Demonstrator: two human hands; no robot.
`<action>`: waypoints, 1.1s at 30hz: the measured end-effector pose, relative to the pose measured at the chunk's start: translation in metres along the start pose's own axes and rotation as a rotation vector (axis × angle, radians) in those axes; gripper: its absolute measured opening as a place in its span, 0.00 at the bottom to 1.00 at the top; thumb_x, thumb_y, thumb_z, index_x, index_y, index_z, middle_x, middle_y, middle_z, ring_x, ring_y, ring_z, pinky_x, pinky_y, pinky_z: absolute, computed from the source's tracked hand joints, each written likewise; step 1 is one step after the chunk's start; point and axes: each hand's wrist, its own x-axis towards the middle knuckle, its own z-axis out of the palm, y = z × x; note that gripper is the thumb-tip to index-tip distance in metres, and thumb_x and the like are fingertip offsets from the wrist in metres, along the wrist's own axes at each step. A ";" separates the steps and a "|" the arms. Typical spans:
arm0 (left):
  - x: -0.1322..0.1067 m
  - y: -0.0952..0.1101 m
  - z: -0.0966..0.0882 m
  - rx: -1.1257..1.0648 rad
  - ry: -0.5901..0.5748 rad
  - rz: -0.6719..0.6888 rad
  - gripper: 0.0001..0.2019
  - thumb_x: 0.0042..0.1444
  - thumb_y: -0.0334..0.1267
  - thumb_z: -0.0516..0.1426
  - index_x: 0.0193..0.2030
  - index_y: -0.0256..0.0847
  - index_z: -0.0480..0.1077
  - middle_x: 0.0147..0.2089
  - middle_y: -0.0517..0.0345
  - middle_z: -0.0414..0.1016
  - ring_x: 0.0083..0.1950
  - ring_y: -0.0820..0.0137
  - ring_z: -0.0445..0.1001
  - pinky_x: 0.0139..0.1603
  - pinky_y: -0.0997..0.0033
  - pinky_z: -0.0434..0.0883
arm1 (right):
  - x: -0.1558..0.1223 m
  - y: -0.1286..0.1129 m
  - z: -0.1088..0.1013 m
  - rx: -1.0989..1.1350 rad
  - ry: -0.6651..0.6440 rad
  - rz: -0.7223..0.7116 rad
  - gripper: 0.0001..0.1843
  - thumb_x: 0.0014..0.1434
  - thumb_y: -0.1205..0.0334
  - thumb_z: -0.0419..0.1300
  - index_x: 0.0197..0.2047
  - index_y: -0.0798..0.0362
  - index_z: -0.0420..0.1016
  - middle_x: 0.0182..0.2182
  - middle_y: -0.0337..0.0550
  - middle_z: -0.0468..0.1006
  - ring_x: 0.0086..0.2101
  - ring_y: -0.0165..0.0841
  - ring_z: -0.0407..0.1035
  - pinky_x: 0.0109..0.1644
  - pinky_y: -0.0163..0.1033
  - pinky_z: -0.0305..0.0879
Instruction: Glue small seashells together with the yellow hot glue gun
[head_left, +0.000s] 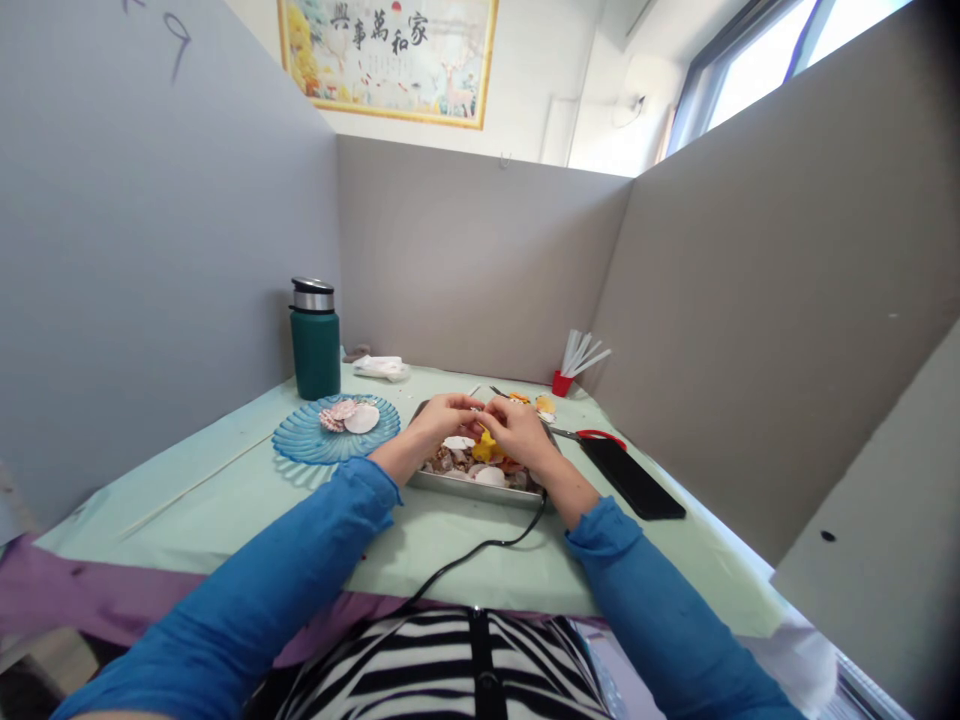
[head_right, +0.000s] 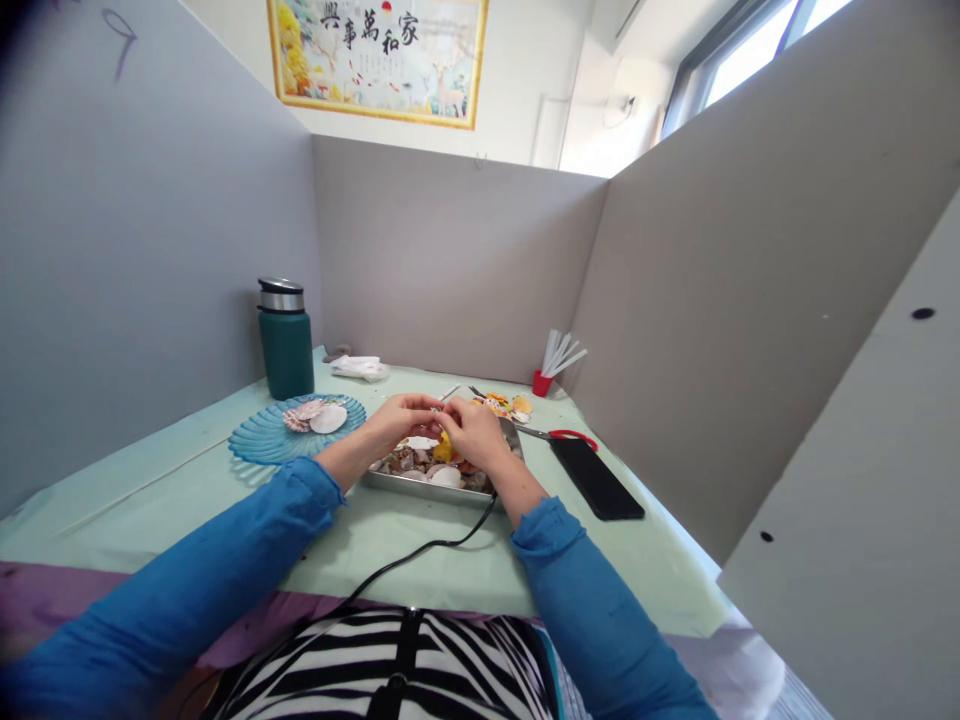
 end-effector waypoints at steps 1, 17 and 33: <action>0.000 0.000 0.000 0.002 -0.002 0.001 0.08 0.46 0.25 0.63 0.35 0.30 0.73 0.26 0.53 0.76 0.25 0.72 0.75 0.36 0.68 0.74 | 0.000 0.000 0.000 0.002 0.003 0.002 0.12 0.60 0.58 0.57 0.27 0.54 0.71 0.21 0.37 0.72 0.24 0.28 0.62 0.31 0.33 0.52; 0.001 -0.002 -0.001 -0.001 0.003 0.027 0.07 0.49 0.27 0.64 0.34 0.31 0.70 0.26 0.54 0.75 0.24 0.72 0.75 0.35 0.67 0.74 | 0.000 0.001 0.000 0.039 0.024 0.035 0.13 0.60 0.55 0.57 0.28 0.53 0.72 0.21 0.37 0.72 0.24 0.28 0.63 0.30 0.33 0.53; 0.003 -0.005 -0.002 0.009 0.000 0.019 0.08 0.48 0.29 0.65 0.33 0.31 0.70 0.25 0.53 0.75 0.26 0.71 0.76 0.35 0.69 0.75 | 0.000 0.003 0.002 0.112 0.041 0.017 0.08 0.59 0.57 0.58 0.34 0.53 0.73 0.27 0.39 0.77 0.28 0.29 0.68 0.33 0.33 0.57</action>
